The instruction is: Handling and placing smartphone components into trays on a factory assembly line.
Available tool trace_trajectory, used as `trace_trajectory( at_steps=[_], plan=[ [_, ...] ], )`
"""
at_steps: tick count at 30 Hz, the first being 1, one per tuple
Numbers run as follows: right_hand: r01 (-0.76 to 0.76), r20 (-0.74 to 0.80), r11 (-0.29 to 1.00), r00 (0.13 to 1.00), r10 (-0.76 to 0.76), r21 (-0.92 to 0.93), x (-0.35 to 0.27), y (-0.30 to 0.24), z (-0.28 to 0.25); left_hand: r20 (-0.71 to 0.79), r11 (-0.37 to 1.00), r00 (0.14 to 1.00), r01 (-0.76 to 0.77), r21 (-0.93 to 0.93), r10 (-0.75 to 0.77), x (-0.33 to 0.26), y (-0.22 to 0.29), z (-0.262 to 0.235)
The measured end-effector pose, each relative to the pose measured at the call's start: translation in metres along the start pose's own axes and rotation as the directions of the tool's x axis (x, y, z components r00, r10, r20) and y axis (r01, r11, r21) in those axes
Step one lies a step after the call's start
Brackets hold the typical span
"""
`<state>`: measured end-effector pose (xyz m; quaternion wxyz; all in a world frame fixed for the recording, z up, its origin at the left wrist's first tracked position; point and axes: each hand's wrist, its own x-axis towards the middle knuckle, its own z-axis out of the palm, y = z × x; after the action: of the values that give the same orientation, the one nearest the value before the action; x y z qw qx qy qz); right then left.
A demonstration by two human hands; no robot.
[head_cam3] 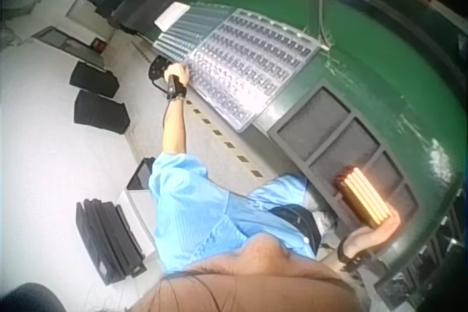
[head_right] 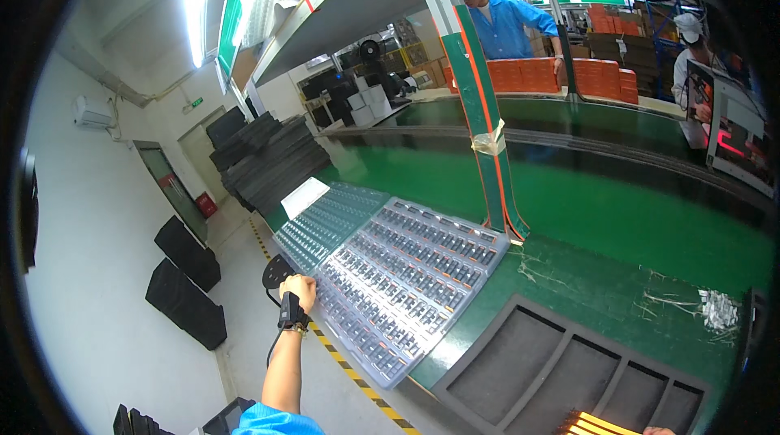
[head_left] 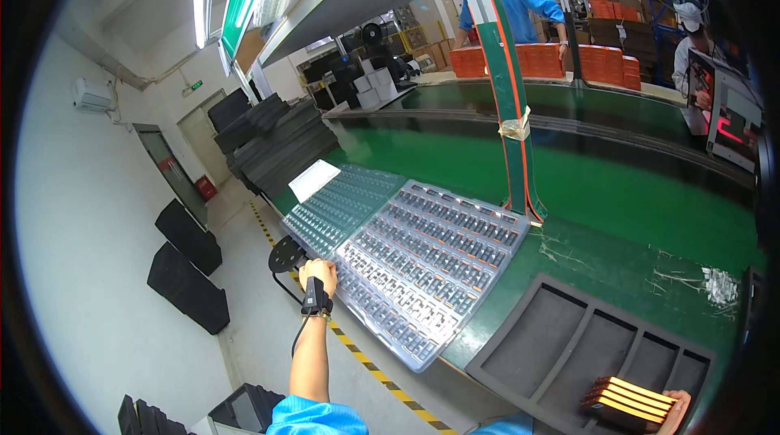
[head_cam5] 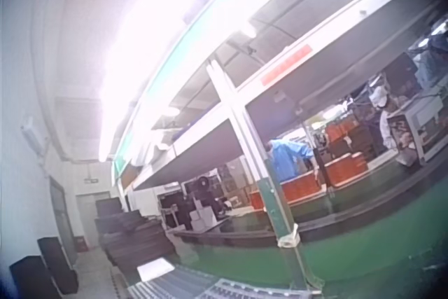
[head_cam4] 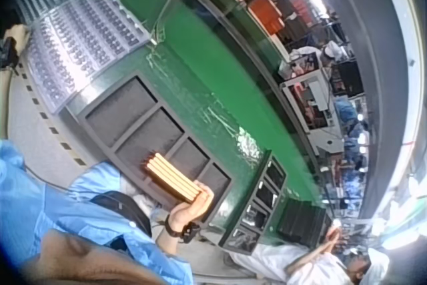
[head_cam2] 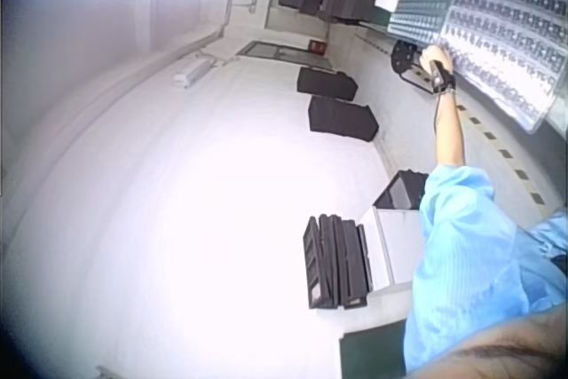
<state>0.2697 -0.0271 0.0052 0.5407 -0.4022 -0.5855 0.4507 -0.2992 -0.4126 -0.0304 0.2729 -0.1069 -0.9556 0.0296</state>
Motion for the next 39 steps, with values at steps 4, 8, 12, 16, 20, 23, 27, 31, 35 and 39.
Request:
trace_trajectory(
  at_steps=[4, 8, 12, 16, 20, 23, 27, 31, 35, 39],
  plan=[
    [-0.003, 0.003, 1.000, 1.000, 0.003, 0.007, 0.001, 0.005, -0.003, -0.009, 0.998, 0.998, -0.056, -0.005, 0.056, 0.001, -0.006, 0.006],
    [-0.007, 0.016, 1.000, 1.000, 0.006, 0.029, 0.000, 0.005, -0.004, 0.064, 0.996, 0.996, -0.066, 0.053, 0.063, 0.003, -0.003, -0.002],
    [-0.053, 0.016, 0.996, 0.998, 0.052, 0.077, -0.001, 0.005, -0.004, 0.161, 0.999, 0.986, -0.053, 0.005, 0.052, 0.002, 0.006, -0.015],
    [-0.062, 0.014, 0.994, 0.998, 0.061, 0.089, -0.001, 0.002, -0.002, 0.193, 0.990, 0.981, 0.028, -0.141, 0.000, 0.005, 0.001, -0.010],
    [-0.063, 0.002, 0.993, 0.998, 0.063, 0.096, 0.000, 0.004, -0.003, 0.161, 0.995, 0.985, -0.046, -0.093, 0.061, 0.012, -0.002, -0.006],
    [-0.069, 0.008, 0.992, 0.998, 0.069, 0.101, -0.002, 0.004, -0.004, -0.087, 0.989, 0.996, 0.005, -0.146, -0.018, 0.016, -0.012, 0.008],
    [-0.107, 0.000, 0.988, 0.994, 0.107, 0.109, -0.002, 0.000, -0.003, -0.059, 0.991, 0.996, 0.055, -0.123, -0.063, 0.019, -0.027, 0.028],
    [-0.106, -0.010, 0.990, 0.994, 0.108, 0.091, -0.002, -0.001, -0.003, 0.036, 0.988, 0.997, 0.073, -0.138, -0.069, 0.019, -0.019, 0.024],
    [-0.104, -0.009, 0.990, 0.994, 0.105, 0.092, -0.001, 0.001, -0.002, 0.085, 0.990, 0.994, 0.076, -0.119, -0.066, 0.020, -0.025, 0.031],
    [-0.077, -0.008, 0.992, 0.997, 0.078, 0.102, -0.001, 0.004, -0.004, 0.141, 0.965, 0.986, 0.117, -0.235, -0.086, 0.026, -0.026, 0.024]
  ],
)
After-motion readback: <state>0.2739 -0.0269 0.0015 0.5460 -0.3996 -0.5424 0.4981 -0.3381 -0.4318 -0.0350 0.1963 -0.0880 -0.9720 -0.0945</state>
